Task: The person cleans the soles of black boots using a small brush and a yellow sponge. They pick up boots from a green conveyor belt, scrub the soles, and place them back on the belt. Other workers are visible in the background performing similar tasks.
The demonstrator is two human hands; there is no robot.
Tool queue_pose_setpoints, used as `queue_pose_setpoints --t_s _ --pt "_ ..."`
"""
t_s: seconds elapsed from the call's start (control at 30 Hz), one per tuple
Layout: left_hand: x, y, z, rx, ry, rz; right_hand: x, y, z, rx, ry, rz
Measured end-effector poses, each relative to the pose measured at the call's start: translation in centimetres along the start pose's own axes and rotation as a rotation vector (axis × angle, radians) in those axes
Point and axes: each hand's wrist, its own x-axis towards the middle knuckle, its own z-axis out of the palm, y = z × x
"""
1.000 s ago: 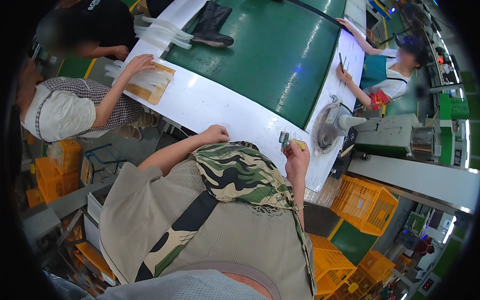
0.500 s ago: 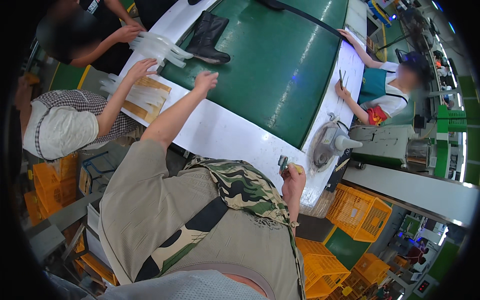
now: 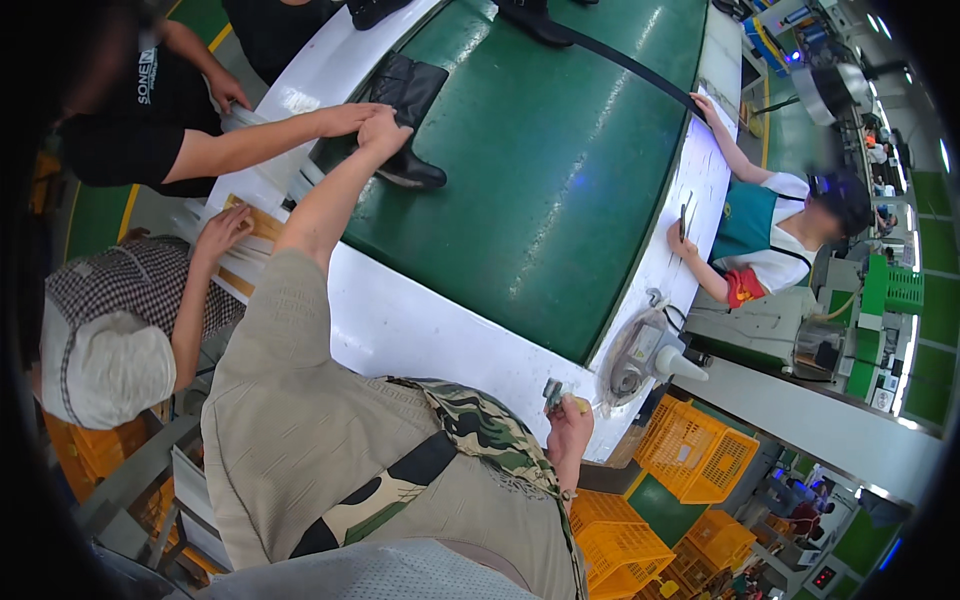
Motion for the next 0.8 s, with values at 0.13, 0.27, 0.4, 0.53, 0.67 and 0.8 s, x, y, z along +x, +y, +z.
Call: queue_pose_setpoints --t_s 0.13,0.27,0.4,0.53,0.67,0.8 --pt "-2.1 0.9 1.3 0.247 -0.043 0.24 1.2 -0.3 2.1 -0.024 0.004 0.02" --pt "-6.9 1.0 2.4 0.145 0.037 0.501 2.4 -0.8 2.7 -0.108 -0.056 0.018" --pt "-14.4 0.1 4.8 -0.27 0.19 0.727 3.5 -1.0 2.3 -0.087 -0.099 0.002" --pt "-25.7 -1.1 8.2 -0.51 0.092 0.637 3.4 -1.9 2.2 -0.065 -0.166 -0.044" --pt "-36.3 -2.7 10.9 -0.6 -0.419 0.389 2.8 -1.9 1.5 -0.051 -0.199 -0.048" --pt "-42.7 -4.1 13.2 -0.798 -0.658 0.134 2.6 -0.9 -0.5 -0.04 -0.279 -0.039"
